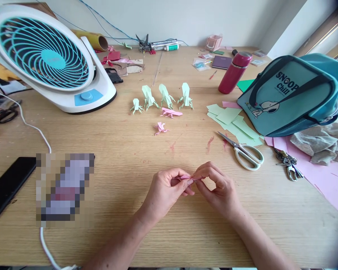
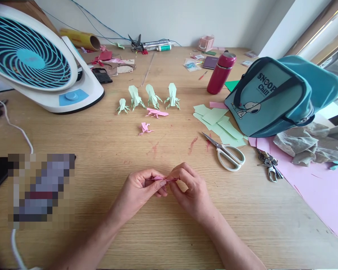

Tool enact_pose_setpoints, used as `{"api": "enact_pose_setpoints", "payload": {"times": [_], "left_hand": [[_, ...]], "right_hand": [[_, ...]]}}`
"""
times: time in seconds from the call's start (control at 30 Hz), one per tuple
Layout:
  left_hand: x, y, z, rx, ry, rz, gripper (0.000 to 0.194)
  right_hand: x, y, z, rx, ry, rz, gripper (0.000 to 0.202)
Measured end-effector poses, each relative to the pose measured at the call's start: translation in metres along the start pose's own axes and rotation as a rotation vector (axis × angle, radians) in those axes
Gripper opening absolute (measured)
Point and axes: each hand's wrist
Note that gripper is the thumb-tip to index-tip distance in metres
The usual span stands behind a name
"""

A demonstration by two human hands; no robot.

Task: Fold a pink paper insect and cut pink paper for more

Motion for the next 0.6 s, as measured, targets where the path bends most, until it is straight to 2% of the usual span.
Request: {"api": "enact_pose_setpoints", "payload": {"times": [0.23, 0.37, 0.47, 0.53, 0.6], "left_hand": [[0.002, 0.002, 0.0, 0.04, -0.016, -0.01, 0.017], [0.002, 0.005, 0.001, 0.192, -0.156, -0.057, 0.01], [0.001, 0.006, 0.001, 0.347, -0.328, -0.104, 0.011], [-0.001, 0.006, 0.0, 0.421, -0.422, -0.123, 0.011], [-0.002, 0.005, 0.0, 0.476, -0.484, -0.124, 0.012]], "right_hand": [[0.002, 0.001, 0.001, -0.029, 0.0, -0.05, 0.019], [0.001, 0.001, 0.003, 0.061, -0.04, -0.059, 0.011], [-0.003, -0.001, 0.003, 0.212, -0.173, 0.071, 0.01], [-0.007, -0.002, 0.003, 0.318, -0.29, 0.174, 0.013], [-0.011, -0.004, 0.004, 0.394, -0.404, 0.224, 0.014]]}}
Point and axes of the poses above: each hand's wrist, its own y-axis away from the middle knuckle, its own x-axis out of the palm, z = x × y, and after that the axes turned 1 degree about -y, right-handed
